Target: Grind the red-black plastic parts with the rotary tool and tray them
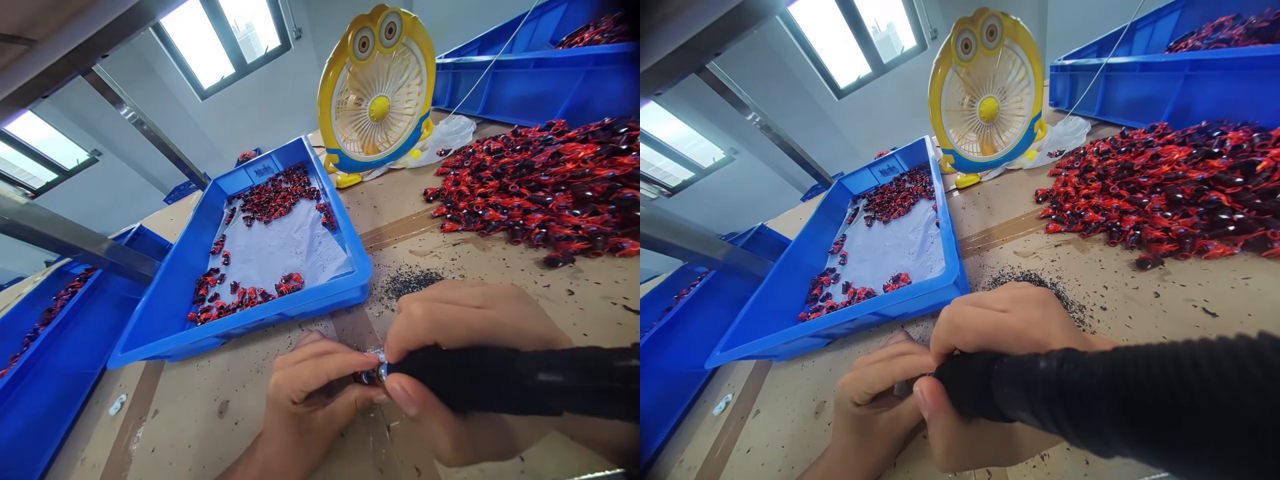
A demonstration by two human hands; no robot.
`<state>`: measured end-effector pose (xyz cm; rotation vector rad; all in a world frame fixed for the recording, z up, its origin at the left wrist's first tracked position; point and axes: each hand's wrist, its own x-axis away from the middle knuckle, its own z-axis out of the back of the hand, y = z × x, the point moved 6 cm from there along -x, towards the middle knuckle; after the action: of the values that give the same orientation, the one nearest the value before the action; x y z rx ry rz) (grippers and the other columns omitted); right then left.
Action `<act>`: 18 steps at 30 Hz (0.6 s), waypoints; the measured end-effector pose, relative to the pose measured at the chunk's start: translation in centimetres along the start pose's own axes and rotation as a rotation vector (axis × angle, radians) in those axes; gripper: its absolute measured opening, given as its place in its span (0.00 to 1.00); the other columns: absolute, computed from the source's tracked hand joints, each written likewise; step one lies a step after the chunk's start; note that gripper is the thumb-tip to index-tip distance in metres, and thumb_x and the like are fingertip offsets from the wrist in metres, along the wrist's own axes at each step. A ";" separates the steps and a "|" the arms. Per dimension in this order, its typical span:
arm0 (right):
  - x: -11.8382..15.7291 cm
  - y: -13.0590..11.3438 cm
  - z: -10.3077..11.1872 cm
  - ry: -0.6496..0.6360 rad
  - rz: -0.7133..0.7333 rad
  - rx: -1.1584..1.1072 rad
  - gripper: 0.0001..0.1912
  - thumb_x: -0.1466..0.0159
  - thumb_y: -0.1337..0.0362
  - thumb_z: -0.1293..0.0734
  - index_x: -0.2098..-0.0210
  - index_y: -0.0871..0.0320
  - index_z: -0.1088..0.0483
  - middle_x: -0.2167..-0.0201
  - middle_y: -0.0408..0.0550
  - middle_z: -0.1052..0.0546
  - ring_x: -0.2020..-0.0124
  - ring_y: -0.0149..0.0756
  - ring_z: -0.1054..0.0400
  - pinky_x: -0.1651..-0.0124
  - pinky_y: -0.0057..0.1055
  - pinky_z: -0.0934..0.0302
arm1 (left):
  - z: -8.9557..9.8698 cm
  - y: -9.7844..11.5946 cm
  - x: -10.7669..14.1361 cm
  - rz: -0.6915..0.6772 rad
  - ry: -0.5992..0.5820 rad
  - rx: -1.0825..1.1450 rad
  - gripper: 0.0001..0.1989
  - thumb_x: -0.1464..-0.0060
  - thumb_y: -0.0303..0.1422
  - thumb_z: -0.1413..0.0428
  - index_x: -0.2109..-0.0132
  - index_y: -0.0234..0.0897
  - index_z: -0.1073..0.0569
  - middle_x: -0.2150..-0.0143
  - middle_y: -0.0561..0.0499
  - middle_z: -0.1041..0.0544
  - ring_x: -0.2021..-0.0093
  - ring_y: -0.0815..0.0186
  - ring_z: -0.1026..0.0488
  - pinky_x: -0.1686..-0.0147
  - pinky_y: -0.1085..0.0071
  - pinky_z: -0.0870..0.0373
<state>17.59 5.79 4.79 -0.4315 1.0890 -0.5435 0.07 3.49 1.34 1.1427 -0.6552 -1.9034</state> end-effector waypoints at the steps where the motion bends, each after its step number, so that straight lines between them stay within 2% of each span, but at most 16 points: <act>1: 0.0 0.0 0.1 -0.005 0.003 0.002 0.05 0.40 0.68 0.32 0.72 0.55 0.29 0.81 0.34 0.27 0.81 0.22 0.35 0.78 0.23 0.44 | 0.0 0.1 0.0 -0.003 0.000 -0.005 0.07 0.44 0.31 0.25 0.58 0.41 0.10 0.68 0.51 0.11 0.73 0.67 0.20 0.72 0.75 0.26; 5: 0.0 -0.1 0.4 -0.028 0.012 0.007 0.05 0.39 0.69 0.32 0.72 0.56 0.29 0.80 0.34 0.27 0.81 0.21 0.35 0.77 0.22 0.43 | 0.0 0.2 0.0 -0.012 0.004 -0.029 0.05 0.43 0.29 0.26 0.58 0.41 0.10 0.69 0.51 0.11 0.74 0.67 0.20 0.72 0.74 0.27; 9: 0.0 0.1 0.2 0.004 -0.010 -0.033 0.06 0.40 0.69 0.33 0.73 0.56 0.30 0.80 0.33 0.28 0.81 0.20 0.38 0.77 0.22 0.45 | 0.0 0.1 0.0 0.004 0.006 -0.035 0.05 0.43 0.29 0.26 0.59 0.42 0.10 0.69 0.51 0.11 0.75 0.66 0.20 0.71 0.72 0.26; 15: 1.0 0.5 -0.7 0.114 -0.062 -0.114 0.06 0.39 0.68 0.34 0.72 0.54 0.33 0.80 0.32 0.33 0.80 0.22 0.44 0.73 0.24 0.44 | -0.2 0.2 0.0 0.010 -0.002 -0.028 0.02 0.43 0.32 0.26 0.62 0.41 0.11 0.69 0.51 0.11 0.74 0.66 0.19 0.71 0.73 0.25; 18: 1.2 0.5 -1.0 0.076 -0.078 -0.060 0.07 0.36 0.65 0.33 0.71 0.52 0.34 0.79 0.34 0.32 0.79 0.26 0.40 0.73 0.27 0.41 | -0.4 0.1 0.1 0.025 -0.016 -0.027 0.02 0.42 0.32 0.27 0.62 0.41 0.11 0.68 0.52 0.11 0.73 0.67 0.18 0.68 0.73 0.25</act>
<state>17.20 5.39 3.19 -0.5113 1.1675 -0.6013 0.41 3.37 1.24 1.0990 -0.6475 -1.8965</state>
